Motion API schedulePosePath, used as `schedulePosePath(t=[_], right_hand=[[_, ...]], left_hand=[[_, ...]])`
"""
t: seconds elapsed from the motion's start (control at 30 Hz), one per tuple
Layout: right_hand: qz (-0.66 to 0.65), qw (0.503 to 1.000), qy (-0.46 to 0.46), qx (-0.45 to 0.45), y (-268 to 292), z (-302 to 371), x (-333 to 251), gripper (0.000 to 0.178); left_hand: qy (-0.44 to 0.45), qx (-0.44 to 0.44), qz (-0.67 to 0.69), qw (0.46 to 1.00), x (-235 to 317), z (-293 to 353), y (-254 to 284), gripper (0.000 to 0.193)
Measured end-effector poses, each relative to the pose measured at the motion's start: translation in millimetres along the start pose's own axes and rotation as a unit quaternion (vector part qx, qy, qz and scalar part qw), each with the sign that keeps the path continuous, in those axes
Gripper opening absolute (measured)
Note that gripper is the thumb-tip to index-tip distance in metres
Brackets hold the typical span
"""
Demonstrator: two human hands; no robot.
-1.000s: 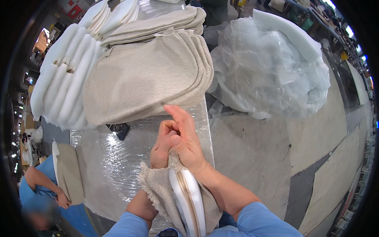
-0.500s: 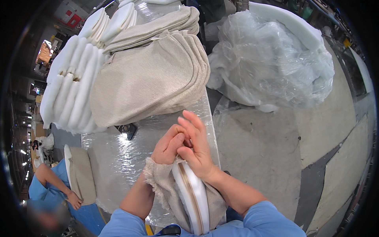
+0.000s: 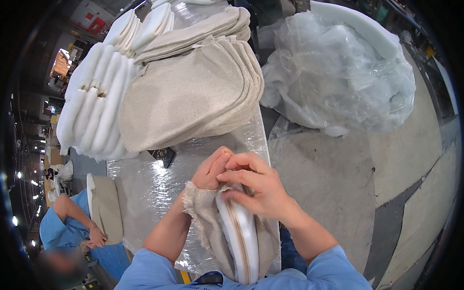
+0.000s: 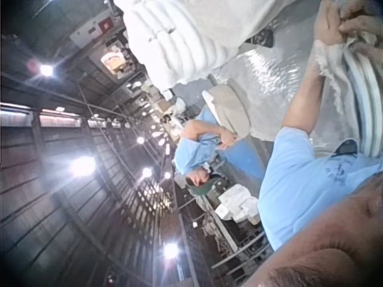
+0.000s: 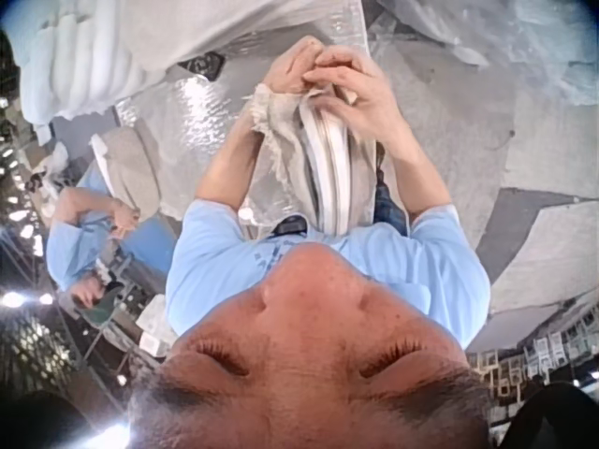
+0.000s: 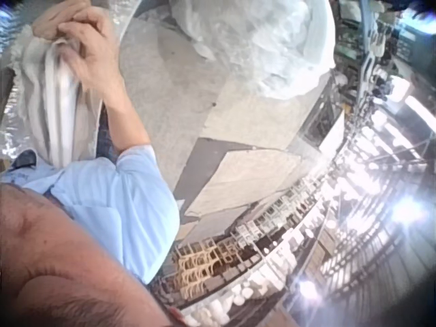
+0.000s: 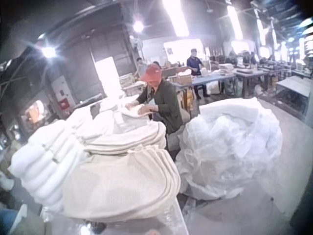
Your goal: The person inserts white foam pads into beige fabric covers at a workbench, aligns edges, and stacks the finished cushions. They handle each cushion one at a time, turning and adjusting the cover to fit the foam before placing it on a growing stack.
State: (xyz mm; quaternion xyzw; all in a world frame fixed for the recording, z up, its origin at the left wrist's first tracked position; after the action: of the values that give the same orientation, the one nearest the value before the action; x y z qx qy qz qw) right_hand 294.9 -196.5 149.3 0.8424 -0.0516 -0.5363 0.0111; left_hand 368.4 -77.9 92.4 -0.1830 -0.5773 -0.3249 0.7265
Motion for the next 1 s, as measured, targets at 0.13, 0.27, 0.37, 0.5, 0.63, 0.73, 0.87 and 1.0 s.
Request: schedulePosePath(t=[0.13,0.27,0.37,0.5,0.63,0.73,0.87,1.0], right_hand=[[0.058,0.997,0.053,0.017,1,-3,-1,0.025],[-0.01,0.999,0.024,0.043,-11,12,4,0.017],[-0.021,0.998,0.01,0.055,-10,19,7,0.015],[-0.04,0.998,0.007,0.048,0,24,10,0.013],[-0.051,0.998,0.024,0.0,-7,14,6,0.011],[-0.051,0.995,0.038,-0.073,-18,-2,-3,0.01],[-0.04,0.992,0.045,-0.107,-24,0,-4,0.012],[-0.015,0.997,0.064,-0.027,-18,13,-6,0.019]], left_hand=[[-0.024,0.0,-0.022,0.999,2,-5,-1,0.045],[-0.056,0.011,0.033,0.998,-5,-2,1,0.053],[-0.029,0.005,0.222,0.975,-15,8,-4,0.055],[-0.01,0.064,0.455,0.888,-26,53,-10,0.061],[-0.076,0.156,0.051,0.984,12,106,0,0.047],[-0.117,0.207,-0.306,0.922,63,118,2,0.029],[-0.197,0.225,-0.264,0.917,94,116,-4,0.011],[-0.205,0.232,0.074,0.948,40,110,15,0.027]])
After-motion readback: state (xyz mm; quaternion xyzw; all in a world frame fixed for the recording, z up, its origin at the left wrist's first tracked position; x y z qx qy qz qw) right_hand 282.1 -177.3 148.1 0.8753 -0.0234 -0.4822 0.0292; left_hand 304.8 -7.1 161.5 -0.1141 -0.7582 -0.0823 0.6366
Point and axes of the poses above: each hand's wrist, its own z-axis away from the middle knuckle, its own y-axis out of the back of the hand, x = y × z, the point moved 9 cm from there along -z, towards the middle knuckle
